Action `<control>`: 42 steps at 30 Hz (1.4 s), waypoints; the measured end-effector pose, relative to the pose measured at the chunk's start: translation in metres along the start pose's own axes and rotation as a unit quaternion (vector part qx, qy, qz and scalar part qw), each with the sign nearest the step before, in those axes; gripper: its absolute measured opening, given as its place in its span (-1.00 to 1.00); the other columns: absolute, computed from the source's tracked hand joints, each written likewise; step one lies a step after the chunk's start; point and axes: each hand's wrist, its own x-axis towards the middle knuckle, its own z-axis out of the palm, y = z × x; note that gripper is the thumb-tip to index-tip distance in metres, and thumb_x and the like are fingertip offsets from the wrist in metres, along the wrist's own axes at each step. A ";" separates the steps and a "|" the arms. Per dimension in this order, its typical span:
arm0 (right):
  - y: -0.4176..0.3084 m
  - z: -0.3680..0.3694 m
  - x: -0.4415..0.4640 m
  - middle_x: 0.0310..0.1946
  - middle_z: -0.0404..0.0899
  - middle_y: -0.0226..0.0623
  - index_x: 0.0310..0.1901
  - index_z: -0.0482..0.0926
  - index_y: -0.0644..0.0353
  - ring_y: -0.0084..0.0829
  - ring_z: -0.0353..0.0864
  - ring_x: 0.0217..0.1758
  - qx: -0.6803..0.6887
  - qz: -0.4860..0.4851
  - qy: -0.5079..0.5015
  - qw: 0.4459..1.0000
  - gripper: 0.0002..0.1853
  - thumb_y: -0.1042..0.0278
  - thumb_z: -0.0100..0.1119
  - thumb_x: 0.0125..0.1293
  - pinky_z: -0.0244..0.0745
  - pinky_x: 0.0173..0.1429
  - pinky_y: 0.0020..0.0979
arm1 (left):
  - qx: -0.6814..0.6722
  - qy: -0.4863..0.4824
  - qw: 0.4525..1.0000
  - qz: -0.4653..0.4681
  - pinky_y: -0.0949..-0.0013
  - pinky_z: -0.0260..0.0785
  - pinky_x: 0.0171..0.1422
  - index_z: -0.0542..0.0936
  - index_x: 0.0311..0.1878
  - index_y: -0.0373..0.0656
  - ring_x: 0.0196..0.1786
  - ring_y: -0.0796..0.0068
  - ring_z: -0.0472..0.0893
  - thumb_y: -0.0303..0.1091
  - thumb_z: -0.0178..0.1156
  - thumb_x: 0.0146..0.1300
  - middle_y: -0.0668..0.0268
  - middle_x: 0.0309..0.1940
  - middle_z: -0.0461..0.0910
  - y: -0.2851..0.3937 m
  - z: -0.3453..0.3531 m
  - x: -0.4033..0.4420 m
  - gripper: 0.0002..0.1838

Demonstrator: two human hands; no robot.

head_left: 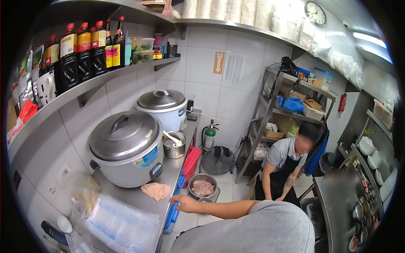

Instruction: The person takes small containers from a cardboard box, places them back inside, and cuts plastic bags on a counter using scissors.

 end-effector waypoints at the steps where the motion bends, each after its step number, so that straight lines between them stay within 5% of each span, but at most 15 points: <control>1: 0.009 -0.001 -0.002 -0.07 0.62 -0.16 0.08 0.53 0.21 -0.23 0.62 0.00 0.003 0.013 0.006 1.000 -0.57 0.40 0.29 0.14 0.50 0.13 -0.29 | -0.048 -0.007 0.999 -0.004 -0.06 0.55 -0.14 0.59 -0.08 -0.32 -0.29 -0.08 0.67 0.34 0.32 -0.09 0.01 -0.31 0.66 0.009 -0.016 0.004 -0.19; 5: 0.032 -0.003 -0.002 -0.14 0.65 -0.22 0.02 0.58 0.13 -0.35 0.65 -0.08 0.009 0.012 0.003 1.000 -0.64 0.40 0.29 0.15 0.54 0.05 -0.33 | -0.025 0.035 0.999 -0.033 0.00 0.48 -0.01 0.62 -0.16 -0.37 -0.19 -0.14 0.62 0.08 0.45 -0.26 -0.09 -0.34 0.64 -0.039 0.046 -0.005 -0.29; 7: 0.053 0.008 0.000 -0.20 0.67 -0.35 0.00 0.59 0.09 -0.44 0.65 -0.18 0.034 -0.022 0.026 0.999 -0.65 0.40 0.30 0.13 0.57 -0.09 -0.36 | -0.079 -0.171 0.980 -0.064 0.06 0.47 -0.03 0.59 -0.12 -0.29 -0.15 0.00 0.62 0.06 0.46 -0.27 0.00 -0.27 0.64 -0.022 -0.020 0.003 -0.31; 9: 0.027 -0.003 0.005 -0.19 0.67 -0.33 0.01 0.59 0.19 -0.49 0.64 -0.19 0.080 0.052 -0.041 0.995 -0.66 0.51 0.27 0.15 0.53 -0.08 -0.45 | -0.108 -0.071 0.990 -0.063 0.06 0.47 -0.10 0.59 -0.23 -0.29 -0.22 0.01 0.63 -0.06 0.46 -0.29 0.04 -0.34 0.64 -0.043 0.015 -0.007 -0.42; 12: 0.021 0.008 0.014 -0.28 0.66 -0.37 0.03 0.57 0.20 -0.59 0.58 -0.29 0.142 0.009 -0.060 0.988 -0.67 0.44 0.29 0.21 0.52 -0.14 -0.49 | -0.209 -0.134 0.957 -0.152 0.09 0.37 0.22 0.46 0.08 -0.35 0.09 -0.07 0.52 -0.05 0.45 -0.28 -0.11 0.02 0.53 -0.064 0.025 -0.009 -0.18; 17: -0.024 0.024 0.013 -0.22 0.62 -0.38 0.05 0.52 0.28 -0.58 0.56 -0.14 0.281 0.065 -0.192 0.938 -0.70 0.55 0.22 0.28 0.44 0.02 -0.56 | -0.234 -0.133 0.915 -0.302 0.22 0.44 -0.07 0.55 -0.10 -0.26 -0.19 0.17 0.62 0.03 0.45 -0.08 0.11 -0.24 0.64 -0.067 -0.037 -0.038 -0.39; 19: -0.037 0.035 0.010 -0.21 0.62 -0.37 0.06 0.52 0.27 -0.59 0.56 -0.14 0.323 0.062 -0.256 0.909 -0.70 0.53 0.22 0.29 0.43 0.02 -0.55 | -0.398 -0.108 0.851 -0.325 0.36 0.42 -0.31 0.58 -0.19 -0.21 -0.39 0.41 0.59 0.05 0.43 0.03 0.27 -0.39 0.62 -0.054 -0.053 -0.050 -0.50; 21: -0.044 0.047 0.007 -0.15 0.62 -0.37 0.07 0.51 0.23 -0.59 0.54 -0.09 0.341 0.044 -0.311 0.886 -0.70 0.48 0.20 0.32 0.43 0.02 -0.52 | -0.556 -0.156 0.728 -0.370 0.56 0.08 -0.59 0.58 -0.29 -0.10 -0.62 0.75 0.30 0.04 0.36 0.18 0.54 -0.59 0.42 -0.013 -0.098 -0.053 -0.62; 22: -0.053 0.053 0.006 -0.13 0.61 -0.37 0.08 0.51 0.22 -0.58 0.53 -0.08 0.352 0.031 -0.303 0.885 -0.69 0.47 0.22 0.31 0.43 0.02 -0.51 | -0.591 -0.156 0.703 -0.362 0.59 -0.17 -0.65 0.57 -0.30 -0.03 -0.70 0.83 0.10 -0.01 0.32 0.24 0.65 -0.67 0.24 0.010 -0.111 -0.056 -0.70; 23: -0.067 0.055 0.004 -0.11 0.60 -0.37 0.09 0.50 0.21 -0.57 0.53 -0.07 0.362 0.020 -0.296 0.884 -0.67 0.45 0.23 0.30 0.42 0.02 -0.50 | -0.624 -0.162 0.680 -0.348 0.59 -0.17 -0.65 0.57 -0.31 -0.03 -0.70 0.84 0.08 -0.04 0.30 0.27 0.66 -0.67 0.21 0.038 -0.126 -0.058 -0.73; 29: -0.113 0.047 0.003 0.01 0.54 -0.19 0.21 0.42 0.20 -0.28 0.53 -0.02 0.097 -0.260 -0.097 0.956 -0.46 0.43 0.31 0.17 0.45 0.04 -0.32 | -0.649 -0.238 0.680 -0.244 0.59 0.10 -0.55 0.46 -0.03 -0.12 -0.59 0.75 0.28 -0.23 0.15 0.39 0.54 -0.55 0.32 0.156 -0.125 -0.069 -0.78; 31: -0.113 0.054 0.007 -0.06 0.56 -0.11 0.23 0.40 0.23 -0.12 0.54 -0.06 0.024 -0.298 -0.045 0.953 -0.42 0.44 0.29 0.14 0.45 0.05 -0.22 | -0.694 -0.294 0.621 -0.217 0.54 0.29 -0.45 0.44 -0.01 -0.20 -0.55 0.67 0.36 -0.31 0.09 0.42 0.44 -0.49 0.41 0.177 -0.110 -0.076 -0.80; 35: -0.091 0.074 0.011 -0.15 0.58 -0.11 0.31 0.28 0.24 -0.23 0.58 -0.12 0.138 -0.075 -0.074 0.985 -0.29 0.49 0.33 0.08 0.46 0.01 -0.25 | -0.693 -0.356 0.598 -0.185 0.51 0.34 -0.25 0.48 0.00 -0.27 -0.42 0.61 0.45 -0.34 0.10 0.41 0.36 -0.40 0.51 0.193 -0.103 -0.078 -0.78; 40: -0.070 0.102 0.022 -0.16 0.58 -0.16 0.39 0.12 0.27 -0.32 0.59 -0.10 0.183 -0.004 -0.061 0.981 -0.20 0.53 0.29 0.12 0.47 0.02 -0.32 | -0.688 -0.477 0.483 -0.256 0.43 0.33 -0.01 0.56 0.01 -0.26 -0.22 0.59 0.51 -0.33 0.17 0.37 0.35 -0.27 0.61 0.191 -0.094 -0.054 -0.75; 42: -0.063 0.109 0.029 -0.17 0.58 -0.15 0.39 0.12 0.29 -0.32 0.58 -0.10 0.201 0.046 -0.037 0.978 -0.24 0.52 0.25 0.15 0.46 0.03 -0.33 | -0.690 -0.489 0.490 -0.208 0.40 0.30 0.13 0.60 0.00 -0.23 -0.06 0.55 0.49 -0.33 0.22 0.32 0.34 -0.13 0.60 0.194 -0.093 -0.041 -0.75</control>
